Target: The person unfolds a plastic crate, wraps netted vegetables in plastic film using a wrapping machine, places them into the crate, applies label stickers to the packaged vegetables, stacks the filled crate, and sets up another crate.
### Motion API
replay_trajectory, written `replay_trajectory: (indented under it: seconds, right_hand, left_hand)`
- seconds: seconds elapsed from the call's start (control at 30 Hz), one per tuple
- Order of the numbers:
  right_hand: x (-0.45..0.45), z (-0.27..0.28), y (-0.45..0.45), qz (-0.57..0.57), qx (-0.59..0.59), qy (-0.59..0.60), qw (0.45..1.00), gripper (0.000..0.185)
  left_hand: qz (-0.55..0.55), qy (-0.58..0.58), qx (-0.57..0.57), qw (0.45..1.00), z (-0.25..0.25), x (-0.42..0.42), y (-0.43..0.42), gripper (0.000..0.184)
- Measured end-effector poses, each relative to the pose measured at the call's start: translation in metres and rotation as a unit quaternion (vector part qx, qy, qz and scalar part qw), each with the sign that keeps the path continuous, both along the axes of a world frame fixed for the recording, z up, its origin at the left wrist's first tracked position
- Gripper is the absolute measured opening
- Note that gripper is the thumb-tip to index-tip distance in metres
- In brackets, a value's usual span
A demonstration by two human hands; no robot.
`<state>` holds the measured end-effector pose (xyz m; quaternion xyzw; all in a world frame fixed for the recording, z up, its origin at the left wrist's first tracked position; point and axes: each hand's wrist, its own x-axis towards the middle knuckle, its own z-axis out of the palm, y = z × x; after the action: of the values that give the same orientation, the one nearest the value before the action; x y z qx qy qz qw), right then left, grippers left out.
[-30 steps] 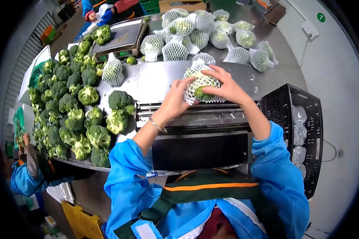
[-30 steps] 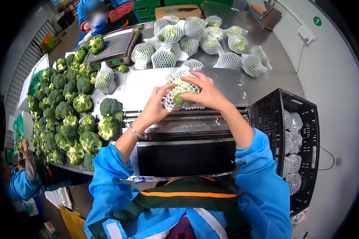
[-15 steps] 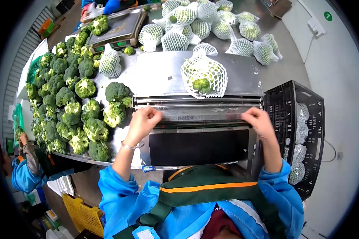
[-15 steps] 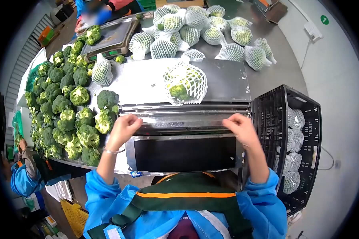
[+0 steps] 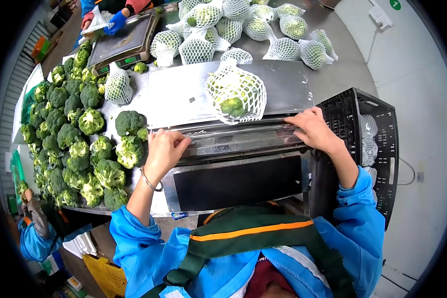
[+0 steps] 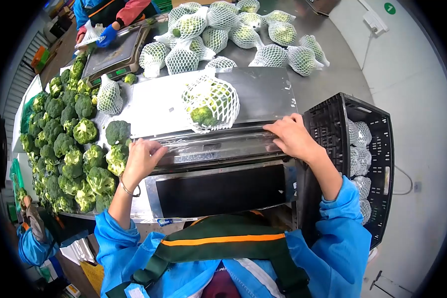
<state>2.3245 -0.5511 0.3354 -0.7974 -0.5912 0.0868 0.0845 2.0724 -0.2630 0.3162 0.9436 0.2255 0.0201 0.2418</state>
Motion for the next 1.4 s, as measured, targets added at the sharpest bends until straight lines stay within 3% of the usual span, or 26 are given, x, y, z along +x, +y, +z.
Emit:
replay_trajectory:
  seconds: [0.1, 0.2, 0.23, 0.3, 0.33, 0.37, 0.4, 0.47, 0.6, 0.8, 0.97, 1.1, 1.13, 1.2, 1.3, 1.33, 1.4]
  right_hand:
    - [0.002, -0.020, -0.001, 0.021, 0.060, -0.076, 0.995, 0.014]
    - [-0.001, -0.029, 0.001, -0.021, 0.105, -0.050, 0.993, 0.009]
    - [-0.003, -0.027, 0.004, -0.035, 0.189, -0.053, 0.980, 0.007]
    - [-0.012, -0.010, -0.004, -0.206, 0.212, 0.228, 0.928, 0.006]
    - [-0.019, -0.001, -0.010, -0.287, 0.213, 0.362, 0.861, 0.006]
    - [-0.023, 0.003, -0.015, -0.252, 0.244, 0.320, 0.880, 0.009]
    - [-0.020, 0.006, -0.022, -0.233, 0.177, 0.246, 0.924, 0.008]
    - [-0.013, -0.008, -0.021, -0.066, 0.205, 0.040, 0.976, 0.011]
    - [-0.013, -0.015, -0.002, 0.017, 0.063, -0.033, 0.997, 0.023]
    - [-0.018, -0.033, 0.011, -0.002, 0.046, -0.098, 0.994, 0.009]
    - [-0.014, -0.032, 0.013, 0.005, 0.074, -0.073, 0.995, 0.004]
    - [-0.024, -0.027, 0.016, -0.147, 0.130, 0.144, 0.970, 0.008]
    - [-0.026, -0.022, 0.013, -0.224, 0.153, 0.273, 0.923, 0.009]
    - [-0.032, -0.013, 0.008, -0.266, 0.226, 0.376, 0.858, 0.012]
    - [-0.029, -0.018, 0.003, -0.098, 0.133, 0.112, 0.980, 0.015]
    - [-0.028, -0.017, 0.005, -0.040, 0.099, 0.022, 0.994, 0.016]
    - [-0.026, -0.023, 0.010, -0.005, 0.063, -0.020, 0.998, 0.019]
  left_hand:
    - [0.005, -0.026, -0.012, 1.000, -0.003, -0.002, 0.001, 0.019]
    - [0.009, 0.005, -0.059, 0.998, 0.002, 0.000, 0.004, 0.021]
    - [0.028, -0.002, -0.086, 0.996, 0.005, -0.001, 0.004, 0.022]
    - [0.068, -0.015, -0.143, 0.987, 0.014, -0.007, 0.002, 0.023]
    - [0.070, 0.006, -0.166, 0.984, 0.018, -0.011, 0.004, 0.025]
    - [0.076, -0.004, -0.173, 0.982, 0.015, -0.014, 0.003, 0.025]
    - [0.083, -0.015, -0.181, 0.980, 0.012, -0.017, 0.000, 0.025]
    - [0.060, -0.009, -0.155, 0.986, 0.011, -0.011, -0.004, 0.025]
    - [0.036, -0.021, -0.112, 0.993, 0.014, 0.002, -0.002, 0.025]
    - [0.027, -0.005, -0.108, 0.994, 0.010, -0.001, -0.001, 0.025]
    - [0.037, -0.003, -0.115, 0.993, 0.013, 0.000, 0.001, 0.025]
    - [0.049, 0.003, -0.128, 0.991, 0.021, -0.004, 0.003, 0.025]
    - [0.054, 0.007, -0.131, 0.990, 0.022, -0.006, 0.003, 0.025]
    - [0.062, -0.007, -0.142, 0.988, 0.018, -0.011, 0.002, 0.025]
    - [0.058, -0.001, -0.158, 0.986, 0.013, -0.011, 0.002, 0.025]
    - [0.060, 0.005, -0.160, 0.985, 0.014, -0.008, 0.001, 0.025]
    - [0.054, -0.003, -0.148, 0.988, 0.016, -0.004, 0.003, 0.025]
